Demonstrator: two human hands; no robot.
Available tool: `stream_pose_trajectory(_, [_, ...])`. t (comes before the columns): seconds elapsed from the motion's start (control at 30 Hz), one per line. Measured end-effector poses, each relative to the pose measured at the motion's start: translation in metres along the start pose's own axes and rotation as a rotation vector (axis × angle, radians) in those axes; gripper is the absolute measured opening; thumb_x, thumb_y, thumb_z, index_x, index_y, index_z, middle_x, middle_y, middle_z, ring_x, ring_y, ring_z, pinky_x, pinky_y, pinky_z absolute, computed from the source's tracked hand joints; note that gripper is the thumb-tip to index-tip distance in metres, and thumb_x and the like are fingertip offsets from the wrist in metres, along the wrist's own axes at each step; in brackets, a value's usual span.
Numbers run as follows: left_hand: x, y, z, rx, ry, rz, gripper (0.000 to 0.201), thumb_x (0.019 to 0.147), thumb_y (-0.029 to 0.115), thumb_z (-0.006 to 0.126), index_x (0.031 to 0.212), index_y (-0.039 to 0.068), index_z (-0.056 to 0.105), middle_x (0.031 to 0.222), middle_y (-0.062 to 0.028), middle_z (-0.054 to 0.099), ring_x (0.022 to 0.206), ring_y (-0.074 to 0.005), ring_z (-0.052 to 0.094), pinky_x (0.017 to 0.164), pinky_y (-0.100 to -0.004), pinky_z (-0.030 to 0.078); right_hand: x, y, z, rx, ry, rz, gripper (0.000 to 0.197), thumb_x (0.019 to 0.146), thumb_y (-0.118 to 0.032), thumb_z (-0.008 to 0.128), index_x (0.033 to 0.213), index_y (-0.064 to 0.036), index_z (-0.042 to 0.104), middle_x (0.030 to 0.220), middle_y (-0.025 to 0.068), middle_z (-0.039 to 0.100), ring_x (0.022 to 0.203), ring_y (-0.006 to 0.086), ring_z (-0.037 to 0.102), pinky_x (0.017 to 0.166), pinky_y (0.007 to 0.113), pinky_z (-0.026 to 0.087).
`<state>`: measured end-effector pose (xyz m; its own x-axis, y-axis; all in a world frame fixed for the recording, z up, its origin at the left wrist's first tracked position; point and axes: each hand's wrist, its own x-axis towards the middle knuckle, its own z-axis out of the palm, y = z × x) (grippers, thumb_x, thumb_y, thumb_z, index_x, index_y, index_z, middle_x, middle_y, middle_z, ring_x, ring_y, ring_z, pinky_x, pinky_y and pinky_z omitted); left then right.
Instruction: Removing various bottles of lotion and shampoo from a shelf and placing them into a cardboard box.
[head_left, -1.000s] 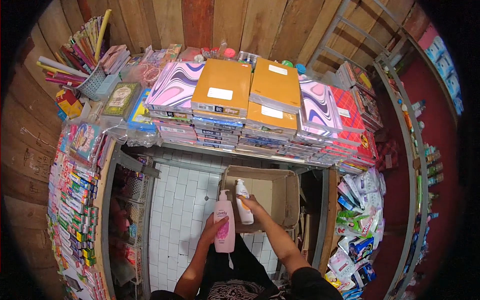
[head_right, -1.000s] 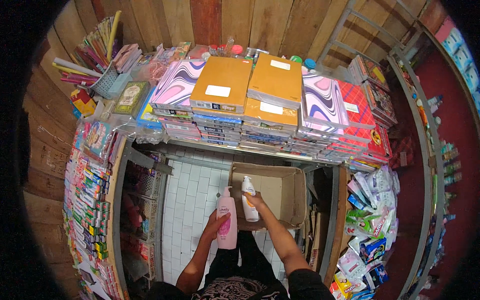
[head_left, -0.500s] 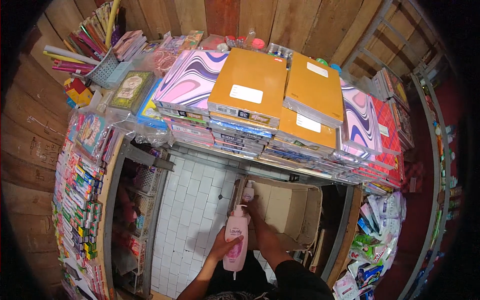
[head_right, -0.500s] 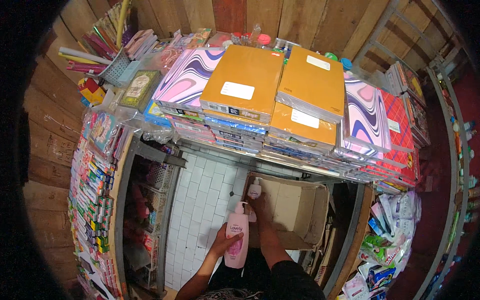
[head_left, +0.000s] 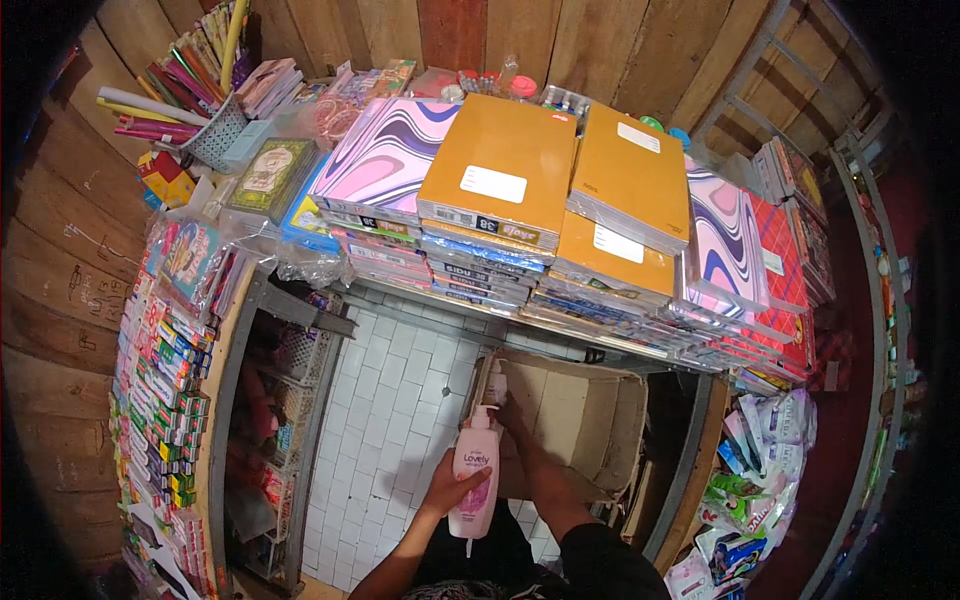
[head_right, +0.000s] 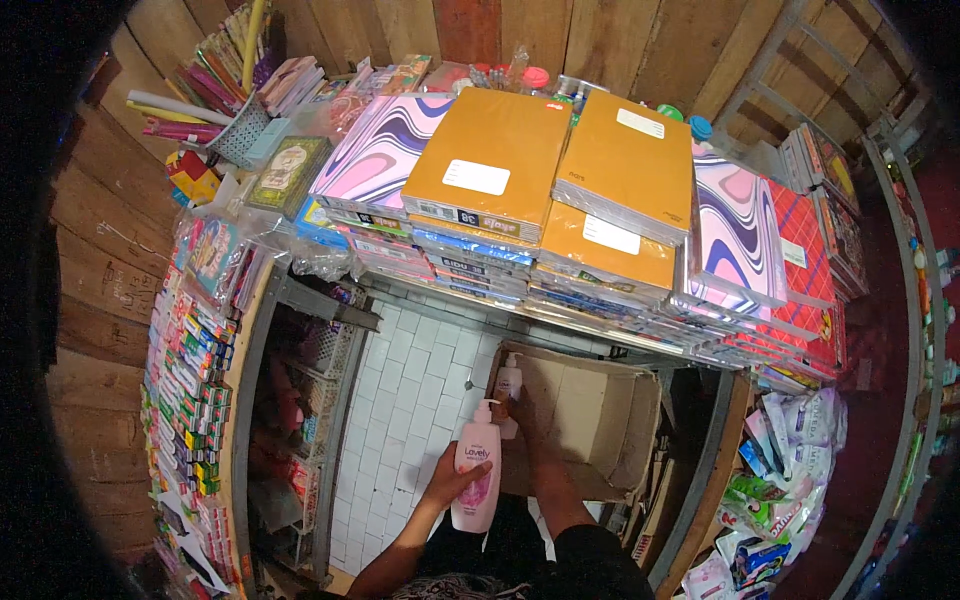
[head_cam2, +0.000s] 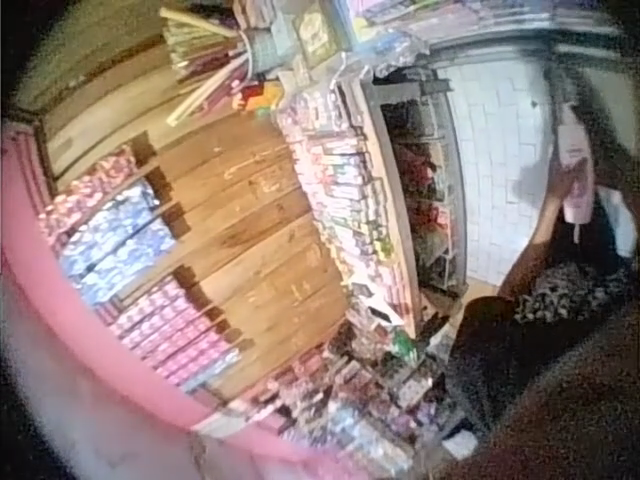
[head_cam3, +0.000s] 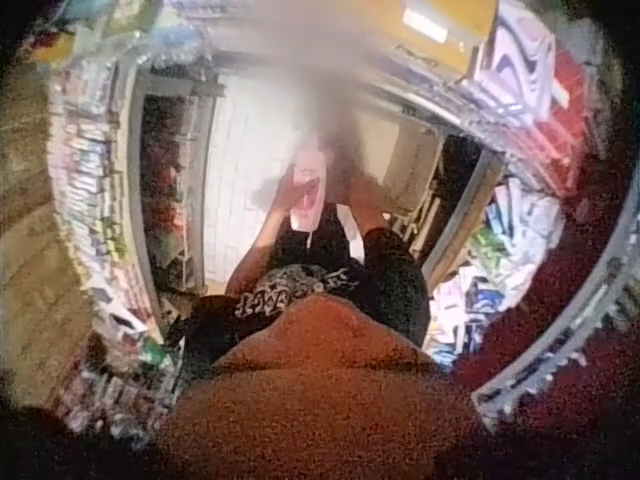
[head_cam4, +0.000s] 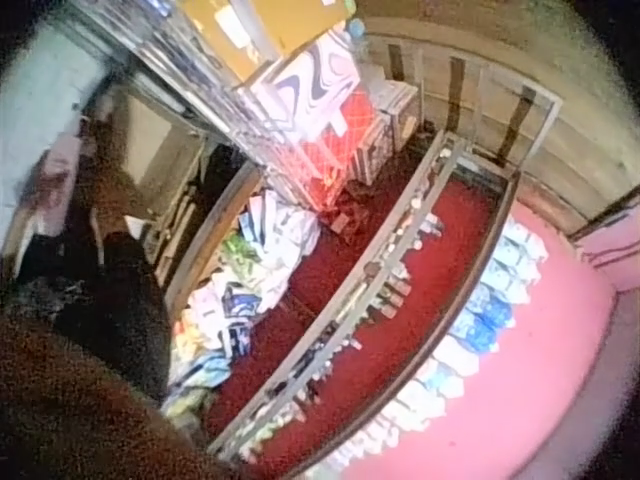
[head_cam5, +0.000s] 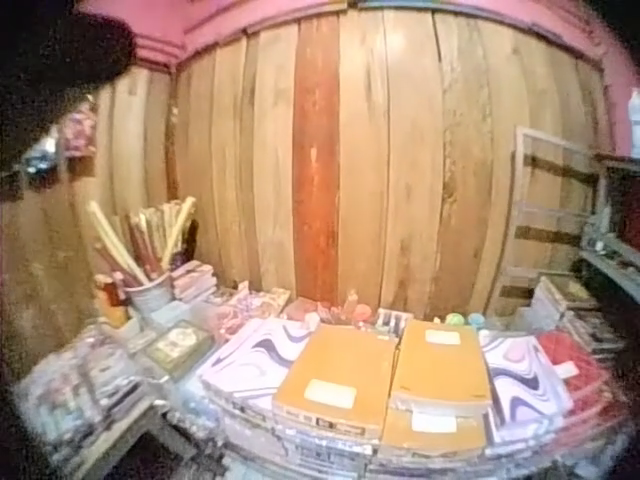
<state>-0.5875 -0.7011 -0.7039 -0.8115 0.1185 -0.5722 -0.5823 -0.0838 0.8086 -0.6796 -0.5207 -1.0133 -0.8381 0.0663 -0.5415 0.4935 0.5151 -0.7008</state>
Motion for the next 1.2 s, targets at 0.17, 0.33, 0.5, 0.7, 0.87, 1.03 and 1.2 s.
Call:
stream_pose_trajectory(0.17, [-0.004, 0.032, 0.018, 0.003, 0.029, 0.027, 0.048, 0.077, 0.022, 0.074, 0.11, -0.002, 0.049, 0.097, -0.0103, 0.06, 0.087, -0.0162, 0.059, 0.075, -0.0302, 0.05, -0.033, -0.031, -0.038, 0.005, -0.215, 0.103, 0.068, 0.084, -0.045, 0.056, 0.132, 0.0002, 0.04, 0.12, 0.0168, 0.055, 0.109, 0.0285, 0.055, 0.093, 0.039, 0.043])
stream_pose_trajectory(0.33, [0.015, 0.022, 0.026, 0.159, 0.032, 0.089, 0.041, 0.079, 0.024, 0.071, 0.107, -0.001, 0.055, 0.092, -0.011, 0.062, 0.083, -0.0176, 0.06, 0.073, -0.0311, 0.049, -0.181, -0.198, -0.14, 0.816, -0.506, 0.319, 0.063, 0.093, -0.047, 0.043, 0.137, -0.0017, 0.033, 0.124, 0.012, 0.053, 0.115, 0.025, 0.049, 0.102, 0.038, 0.035])
stream_pose_trajectory(0.5, [0.056, -0.023, 0.055, 0.138, 0.022, 0.181, 0.048, 0.088, 0.032, 0.06, 0.121, -0.001, 0.047, 0.097, -0.0128, 0.063, 0.086, -0.0183, 0.061, 0.074, -0.0323, 0.049, -0.212, -0.167, -0.145, 0.681, -0.31, 0.09, 0.057, 0.095, -0.048, 0.038, 0.136, -0.0089, 0.035, 0.125, 0.008, 0.05, 0.113, 0.0193, 0.048, 0.092, 0.037, 0.043])
stream_pose_trajectory(0.7, [0.075, 0.002, 0.08, 0.299, -0.038, 0.101, 0.085, 0.086, 0.038, 0.059, 0.139, -0.011, 0.013, 0.143, -0.0294, 0.025, 0.135, -0.033, 0.024, 0.108, -0.0329, 0.023, -0.151, -0.11, -0.129, 0.995, -0.39, 0.428, 0.051, 0.094, -0.04, 0.047, 0.133, -0.0078, 0.04, 0.119, 0.0073, 0.054, 0.105, 0.0177, 0.054, 0.087, 0.032, 0.046])
stream_pose_trajectory(0.87, [0.052, -0.022, 0.064, 0.678, 0.15, 0.391, 0.07, 0.085, 0.034, 0.061, 0.133, -0.008, 0.033, 0.139, -0.0299, 0.03, 0.131, -0.038, 0.03, 0.107, -0.0366, 0.026, -0.134, -0.167, -0.115, 0.79, -0.381, 0.28, 0.058, 0.088, -0.045, 0.056, 0.129, -0.0056, 0.045, 0.116, 0.0096, 0.056, 0.099, 0.0191, 0.057, 0.083, 0.034, 0.048])
stream_pose_trajectory(1.03, [0.022, 0.023, 0.053, 0.586, 0.063, 0.399, 0.046, 0.084, 0.024, 0.061, 0.119, -0.005, 0.051, 0.124, -0.0299, 0.048, 0.117, -0.0408, 0.047, 0.098, -0.0433, 0.038, -0.068, -0.115, -0.073, 0.352, -0.278, 0.13, 0.076, 0.083, -0.053, 0.057, 0.135, -0.0014, 0.036, 0.124, 0.0143, 0.052, 0.101, 0.0239, 0.057, 0.086, 0.033, 0.045])
stream_pose_trajectory(1.2, [0.017, 0.026, 0.05, 0.319, 0.079, 0.393, 0.023, 0.087, 0.012, 0.059, 0.106, 0.0, 0.059, 0.102, -0.0173, 0.063, 0.096, -0.0325, 0.061, 0.083, -0.0354, 0.048, -0.011, -0.04, -0.036, 0.369, 0.026, -0.016, 0.06, 0.082, -0.041, 0.065, 0.12, 0.0023, 0.048, 0.104, 0.0134, 0.061, 0.089, 0.0236, 0.06, 0.079, 0.035, 0.047])
